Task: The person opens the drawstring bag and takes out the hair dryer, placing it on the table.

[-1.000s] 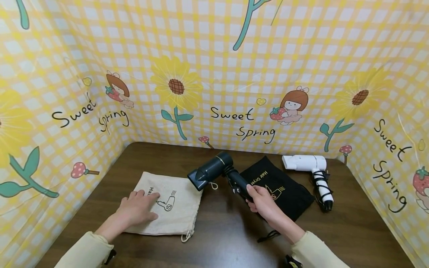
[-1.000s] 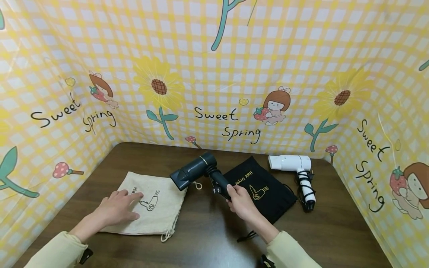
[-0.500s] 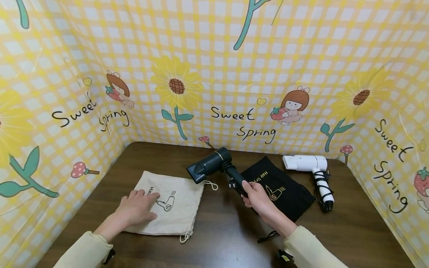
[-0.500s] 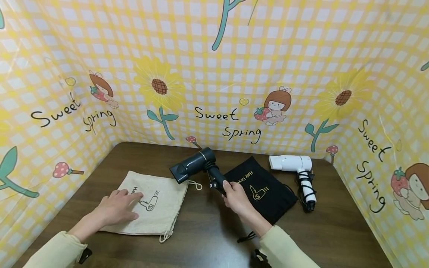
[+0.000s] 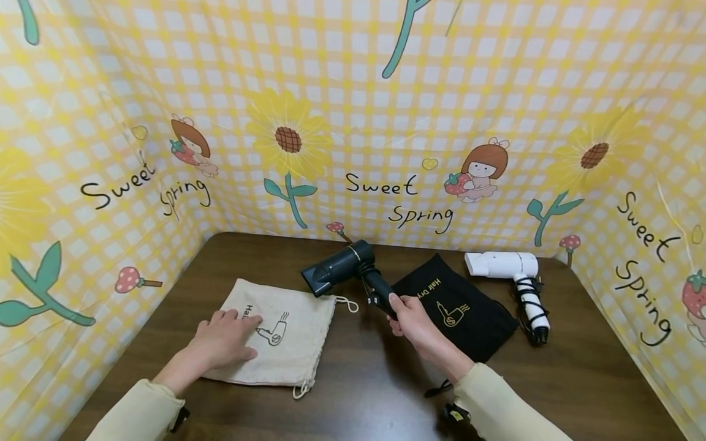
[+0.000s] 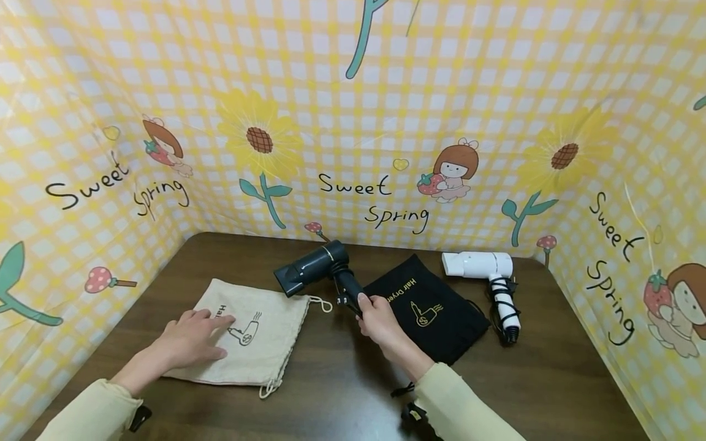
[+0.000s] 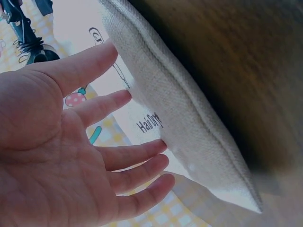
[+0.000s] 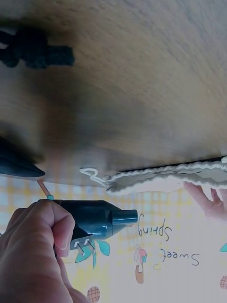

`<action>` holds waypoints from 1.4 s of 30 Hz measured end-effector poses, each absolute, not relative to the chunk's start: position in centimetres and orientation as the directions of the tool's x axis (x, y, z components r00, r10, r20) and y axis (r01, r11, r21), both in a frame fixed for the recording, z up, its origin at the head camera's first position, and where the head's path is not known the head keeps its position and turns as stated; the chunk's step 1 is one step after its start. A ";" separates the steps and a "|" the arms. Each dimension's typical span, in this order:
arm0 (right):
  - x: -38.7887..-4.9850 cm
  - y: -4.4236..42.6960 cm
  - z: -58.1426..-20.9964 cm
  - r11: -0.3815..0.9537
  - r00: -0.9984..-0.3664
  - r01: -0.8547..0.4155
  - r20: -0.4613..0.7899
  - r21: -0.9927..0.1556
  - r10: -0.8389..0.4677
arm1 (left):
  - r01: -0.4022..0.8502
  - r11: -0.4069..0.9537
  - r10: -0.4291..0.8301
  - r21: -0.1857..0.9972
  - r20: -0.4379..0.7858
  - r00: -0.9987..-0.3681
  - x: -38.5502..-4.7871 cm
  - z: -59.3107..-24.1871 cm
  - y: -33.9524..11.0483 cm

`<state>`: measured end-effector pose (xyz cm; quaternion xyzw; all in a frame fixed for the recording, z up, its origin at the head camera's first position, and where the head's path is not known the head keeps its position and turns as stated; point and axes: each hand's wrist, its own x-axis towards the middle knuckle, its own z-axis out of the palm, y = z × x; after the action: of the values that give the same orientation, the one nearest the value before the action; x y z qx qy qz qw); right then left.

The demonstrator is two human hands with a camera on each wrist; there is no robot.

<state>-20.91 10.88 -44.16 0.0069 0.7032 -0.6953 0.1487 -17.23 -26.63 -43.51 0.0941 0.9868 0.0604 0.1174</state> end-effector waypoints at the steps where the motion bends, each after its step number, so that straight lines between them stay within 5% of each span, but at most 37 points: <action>1: -21.0 10.7 -44.1 0.033 -0.955 0.219 -0.221 -0.975 -0.198 | 0.171 0.975 0.200 0.142 -0.221 -0.955 -17.3 -43.5 -26.7; 42: -21.5 7.3 -45.0 -0.030 -0.938 0.318 -0.310 -0.948 -0.156 | 0.153 0.974 0.189 0.169 -0.228 -0.955 -17.4 -43.5 -27.2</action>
<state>-21.54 7.26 -44.96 0.0598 0.6765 -0.7151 0.1656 -17.42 -27.18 -43.50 0.0867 0.9859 0.0749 0.1223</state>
